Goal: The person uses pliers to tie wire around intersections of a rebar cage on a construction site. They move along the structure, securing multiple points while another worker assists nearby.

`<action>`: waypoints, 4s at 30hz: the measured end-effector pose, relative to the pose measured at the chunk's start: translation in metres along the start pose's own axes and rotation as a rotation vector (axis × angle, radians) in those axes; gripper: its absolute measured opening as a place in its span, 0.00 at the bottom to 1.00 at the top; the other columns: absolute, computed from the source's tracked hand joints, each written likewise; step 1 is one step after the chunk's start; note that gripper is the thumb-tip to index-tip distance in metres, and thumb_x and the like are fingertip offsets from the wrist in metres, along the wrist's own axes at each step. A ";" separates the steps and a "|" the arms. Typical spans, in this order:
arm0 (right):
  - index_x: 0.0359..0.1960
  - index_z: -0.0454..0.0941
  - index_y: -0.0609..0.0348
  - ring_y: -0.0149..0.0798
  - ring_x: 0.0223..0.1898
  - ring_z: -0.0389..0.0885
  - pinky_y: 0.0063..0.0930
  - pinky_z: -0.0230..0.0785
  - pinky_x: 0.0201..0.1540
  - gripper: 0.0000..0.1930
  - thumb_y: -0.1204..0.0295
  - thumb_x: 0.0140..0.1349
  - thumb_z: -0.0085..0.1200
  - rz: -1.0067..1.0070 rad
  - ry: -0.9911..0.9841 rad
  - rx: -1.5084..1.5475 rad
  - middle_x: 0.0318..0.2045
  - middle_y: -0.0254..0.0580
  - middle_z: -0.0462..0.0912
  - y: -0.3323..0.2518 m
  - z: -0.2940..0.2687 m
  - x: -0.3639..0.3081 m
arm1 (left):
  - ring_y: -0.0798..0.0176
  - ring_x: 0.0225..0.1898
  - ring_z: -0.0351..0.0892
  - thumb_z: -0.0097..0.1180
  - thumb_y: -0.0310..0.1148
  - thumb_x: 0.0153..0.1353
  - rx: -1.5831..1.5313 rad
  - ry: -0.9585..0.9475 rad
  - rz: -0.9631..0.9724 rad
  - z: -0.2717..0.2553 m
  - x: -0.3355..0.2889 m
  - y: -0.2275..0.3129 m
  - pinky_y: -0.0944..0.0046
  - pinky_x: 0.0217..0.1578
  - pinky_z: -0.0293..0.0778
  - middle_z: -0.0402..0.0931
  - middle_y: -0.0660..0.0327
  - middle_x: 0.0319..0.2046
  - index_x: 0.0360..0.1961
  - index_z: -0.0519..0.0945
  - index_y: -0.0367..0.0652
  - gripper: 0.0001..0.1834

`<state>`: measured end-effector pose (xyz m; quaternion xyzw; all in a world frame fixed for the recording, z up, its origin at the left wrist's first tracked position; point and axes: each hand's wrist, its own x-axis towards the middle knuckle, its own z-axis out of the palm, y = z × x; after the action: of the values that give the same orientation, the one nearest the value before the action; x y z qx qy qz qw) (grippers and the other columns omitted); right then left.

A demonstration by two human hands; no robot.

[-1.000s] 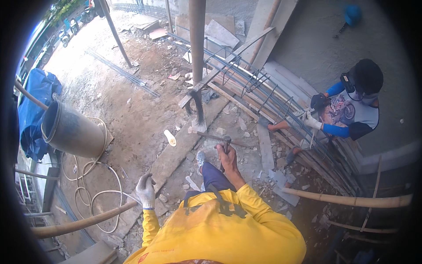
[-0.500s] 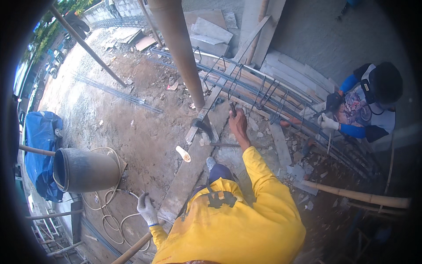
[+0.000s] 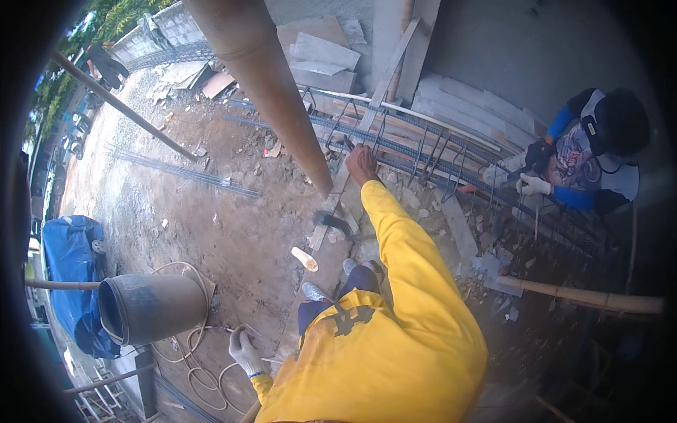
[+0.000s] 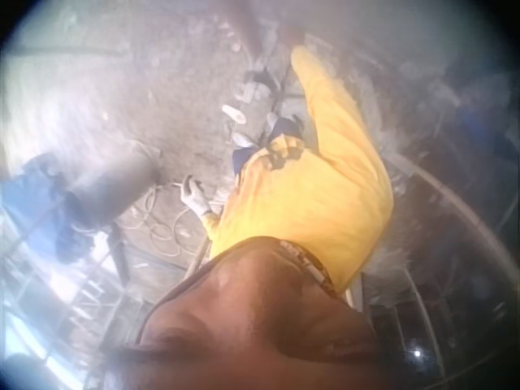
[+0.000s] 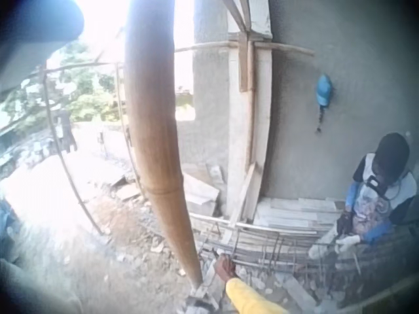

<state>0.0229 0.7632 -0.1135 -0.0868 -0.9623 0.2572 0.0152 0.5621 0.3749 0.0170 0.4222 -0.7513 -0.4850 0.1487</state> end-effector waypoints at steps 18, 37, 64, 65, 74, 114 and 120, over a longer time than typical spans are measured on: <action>0.58 0.79 0.64 0.64 0.57 0.88 0.57 0.82 0.58 0.16 0.71 0.74 0.49 0.125 0.001 -0.061 0.54 0.62 0.87 -0.012 0.022 -0.007 | 0.74 0.23 0.72 0.56 0.26 0.75 0.040 -0.093 0.058 -0.035 0.065 -0.011 0.69 0.25 0.67 0.82 0.64 0.27 0.49 0.88 0.33 0.11; 0.54 0.82 0.64 0.68 0.55 0.88 0.58 0.80 0.60 0.16 0.74 0.66 0.57 0.140 -0.073 -0.030 0.50 0.63 0.88 -0.022 0.019 -0.015 | 0.73 0.25 0.76 0.55 0.26 0.76 0.030 -0.152 0.068 -0.012 0.116 0.003 0.69 0.27 0.69 0.82 0.63 0.27 0.51 0.88 0.32 0.12; 0.45 0.83 0.69 0.68 0.45 0.86 0.54 0.76 0.48 0.10 0.71 0.72 0.62 0.106 0.293 0.355 0.40 0.61 0.86 -0.299 0.072 -0.187 | 0.65 0.34 0.84 0.53 0.17 0.70 0.113 -0.632 0.661 -0.008 0.457 0.134 0.63 0.39 0.79 0.85 0.55 0.32 0.50 0.89 0.34 0.15; 0.45 0.83 0.69 0.68 0.45 0.86 0.53 0.76 0.48 0.10 0.72 0.71 0.63 0.113 0.325 0.347 0.41 0.61 0.86 -0.306 0.079 -0.164 | 0.65 0.34 0.84 0.53 0.17 0.70 0.144 -0.651 0.670 0.000 0.467 0.145 0.63 0.39 0.79 0.85 0.55 0.32 0.51 0.89 0.34 0.15; 0.52 0.85 0.64 0.65 0.48 0.86 0.53 0.79 0.51 0.14 0.77 0.65 0.63 0.206 0.514 0.224 0.46 0.59 0.85 -0.320 0.141 0.044 | 0.66 0.34 0.85 0.55 0.18 0.70 0.292 -0.581 0.542 0.077 0.665 0.192 0.65 0.43 0.79 0.87 0.58 0.31 0.53 0.90 0.34 0.16; 0.59 0.85 0.62 0.69 0.57 0.84 0.58 0.76 0.56 0.21 0.65 0.67 0.65 1.299 0.814 -0.195 0.52 0.62 0.86 -0.381 0.258 0.207 | 0.67 0.34 0.86 0.55 0.22 0.72 0.432 -1.202 0.757 0.479 1.258 0.487 0.65 0.41 0.79 0.89 0.57 0.31 0.53 0.90 0.36 0.15; 0.60 0.85 0.58 0.65 0.57 0.85 0.57 0.77 0.56 0.21 0.66 0.66 0.67 1.348 0.861 -0.146 0.54 0.57 0.85 -0.379 0.261 0.212 | 0.73 0.19 0.74 0.55 0.27 0.75 0.364 -1.396 0.909 0.600 1.234 0.518 0.67 0.23 0.71 0.89 0.62 0.32 0.56 0.90 0.39 0.16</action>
<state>-0.2658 0.3485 -0.1541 -0.7418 -0.6267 0.0911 0.2207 -0.8114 -0.1342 -0.0615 -0.2987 -0.8335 -0.3991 -0.2383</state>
